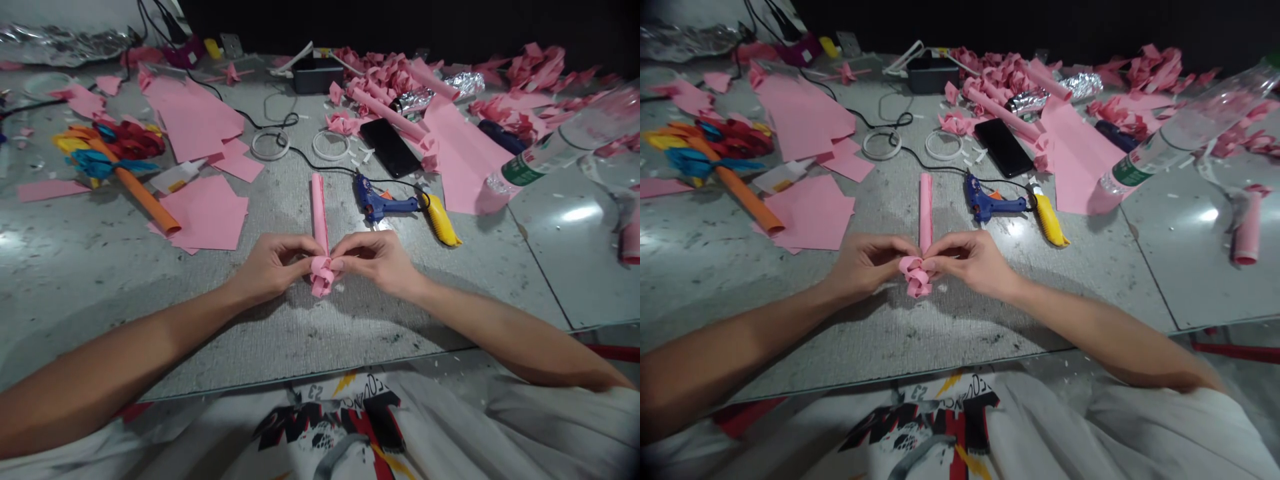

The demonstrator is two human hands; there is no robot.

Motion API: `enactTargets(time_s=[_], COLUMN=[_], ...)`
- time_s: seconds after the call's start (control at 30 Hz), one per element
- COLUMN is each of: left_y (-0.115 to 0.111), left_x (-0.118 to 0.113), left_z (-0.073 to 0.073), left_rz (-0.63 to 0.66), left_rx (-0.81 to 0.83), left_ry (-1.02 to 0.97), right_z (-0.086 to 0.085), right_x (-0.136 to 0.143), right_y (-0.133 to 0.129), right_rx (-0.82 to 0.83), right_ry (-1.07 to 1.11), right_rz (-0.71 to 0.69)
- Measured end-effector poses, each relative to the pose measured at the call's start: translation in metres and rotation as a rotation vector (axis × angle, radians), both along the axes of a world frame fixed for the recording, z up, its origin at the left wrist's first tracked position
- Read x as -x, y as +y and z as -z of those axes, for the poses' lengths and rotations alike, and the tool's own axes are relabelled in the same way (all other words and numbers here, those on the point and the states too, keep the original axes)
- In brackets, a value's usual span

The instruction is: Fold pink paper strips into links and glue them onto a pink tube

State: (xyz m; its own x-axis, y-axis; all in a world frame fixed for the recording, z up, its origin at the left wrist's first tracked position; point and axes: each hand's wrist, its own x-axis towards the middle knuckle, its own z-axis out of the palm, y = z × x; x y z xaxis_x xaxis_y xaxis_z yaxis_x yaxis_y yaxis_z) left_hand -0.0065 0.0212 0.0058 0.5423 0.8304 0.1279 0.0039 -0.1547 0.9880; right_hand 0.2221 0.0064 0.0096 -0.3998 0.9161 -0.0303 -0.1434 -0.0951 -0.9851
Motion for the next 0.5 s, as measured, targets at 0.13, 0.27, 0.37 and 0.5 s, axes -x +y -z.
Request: enactTargets(time_s=[0.13,0.27,0.37,0.5], left_y=[0.000,0.000,0.001,0.002], left_x=[-0.001,-0.004,-0.006,-0.007], left_z=[0.003,0.008,0.011,0.013], left_rz=[-0.015,-0.076,-0.113,-0.132], left_rx=[-0.067,-0.208,-0.303,-0.316], left_ry=[0.015,0.024,0.024,0.021], right_z=[0.001,0.001,0.000,-0.002], right_x=[0.001,0.004,0.006,0.005], right_y=[0.000,-0.001,-0.003,-0.006], right_rx=[0.017,-0.042,-0.131,-0.331], right_ry=[0.023,-0.022,-0.086,-0.197], right_rz=[0.009,0.060,0.101,0.142])
